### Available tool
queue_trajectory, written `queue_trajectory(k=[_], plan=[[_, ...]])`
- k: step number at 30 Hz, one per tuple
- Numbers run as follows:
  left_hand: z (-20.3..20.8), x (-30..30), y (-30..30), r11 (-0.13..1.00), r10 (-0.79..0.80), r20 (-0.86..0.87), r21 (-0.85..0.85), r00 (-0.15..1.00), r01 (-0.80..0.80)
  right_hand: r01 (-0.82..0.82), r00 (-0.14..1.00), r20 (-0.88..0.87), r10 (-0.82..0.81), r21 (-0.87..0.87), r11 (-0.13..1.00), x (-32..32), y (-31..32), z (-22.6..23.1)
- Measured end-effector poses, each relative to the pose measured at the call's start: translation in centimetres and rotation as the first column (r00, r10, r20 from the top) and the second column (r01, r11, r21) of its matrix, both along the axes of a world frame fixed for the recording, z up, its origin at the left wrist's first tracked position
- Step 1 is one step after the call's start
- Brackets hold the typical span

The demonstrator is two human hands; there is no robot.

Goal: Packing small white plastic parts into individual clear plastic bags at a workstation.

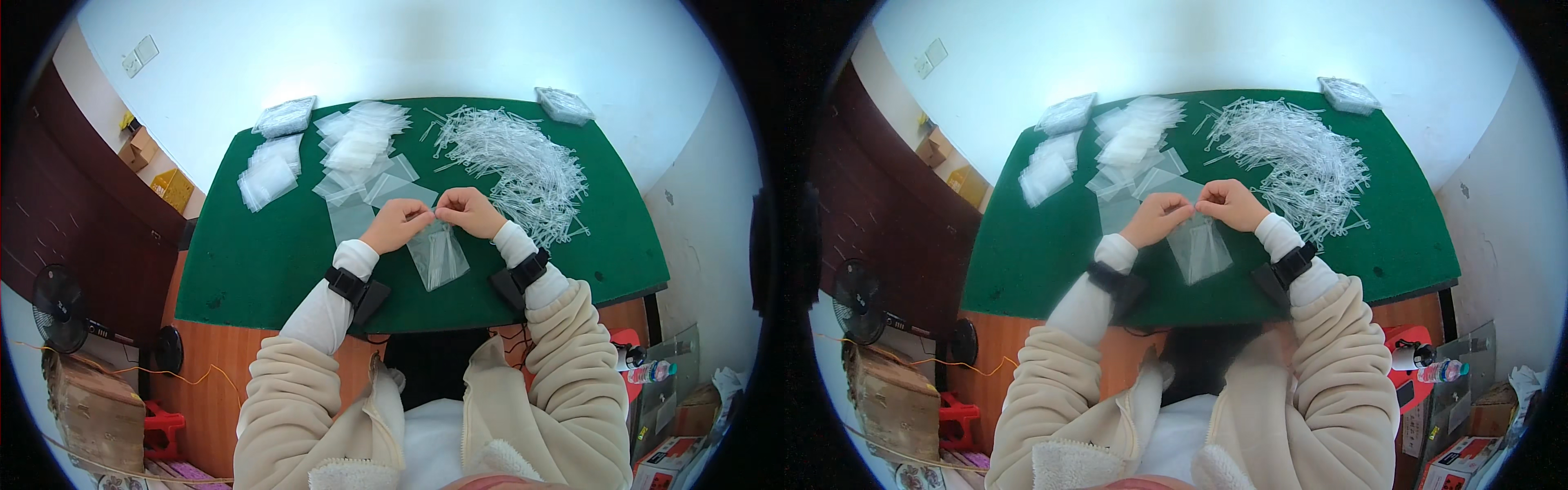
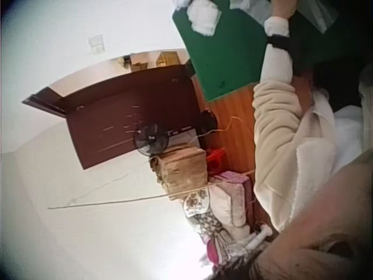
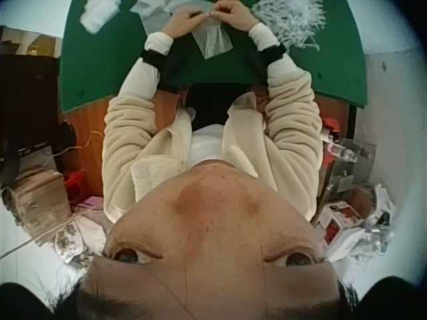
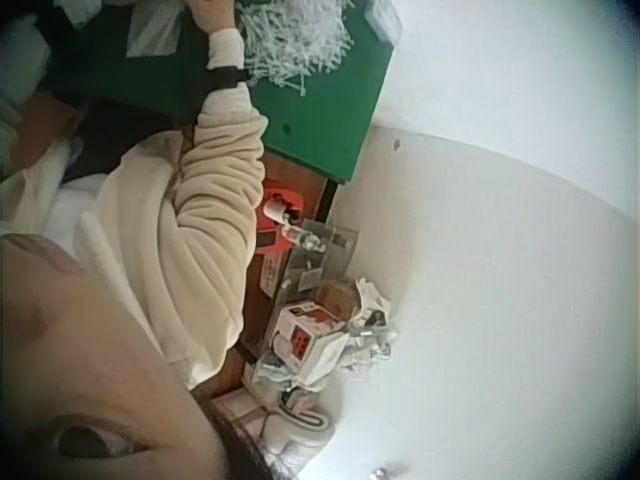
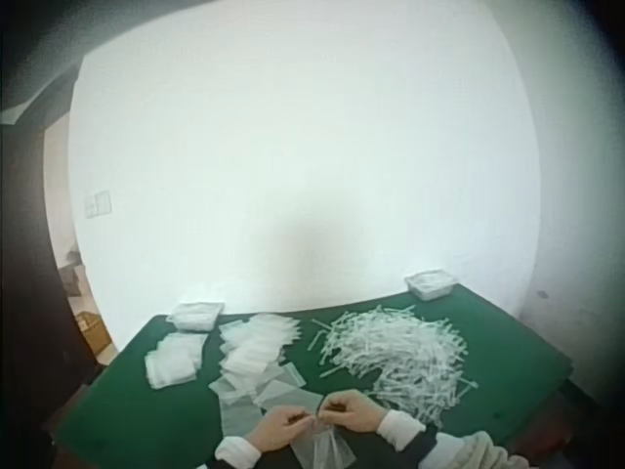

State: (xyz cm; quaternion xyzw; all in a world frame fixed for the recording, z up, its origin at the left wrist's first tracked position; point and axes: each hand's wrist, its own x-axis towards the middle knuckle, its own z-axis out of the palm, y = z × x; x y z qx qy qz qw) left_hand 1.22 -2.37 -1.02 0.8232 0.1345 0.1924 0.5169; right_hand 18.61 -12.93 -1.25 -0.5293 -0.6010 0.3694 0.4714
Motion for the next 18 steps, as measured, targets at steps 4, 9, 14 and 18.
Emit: queue_trajectory(k=[4, 9, 14, 18], plan=[[0.1, -0.1, 0.2, 0.976, -0.012, -0.017, 0.217, 1.000, 0.016, 0.017, 0.989, 0.146, -0.024, 0.049, 0.999, 0.2, -0.1, 0.0], [0.3, -0.5, 1.2, 0.991, 0.016, -0.024, 0.135, 1.000, -0.013, 0.121, 0.985, 0.115, -0.127, 0.058, 0.991, 0.7, -0.2, 0.8], [0.6, -0.6, 1.3, 0.963, 0.085, 0.008, 0.255, 0.996, -0.084, 0.187, 0.957, 0.206, -0.202, 0.091, 0.978, 0.8, -0.6, 1.4], [0.2, -0.2, 0.5, 0.915, 0.073, 0.057, 0.393, 0.996, -0.089, 0.099, 0.915, 0.359, -0.182, 0.236, 0.967, -0.1, -0.5, 1.0]])
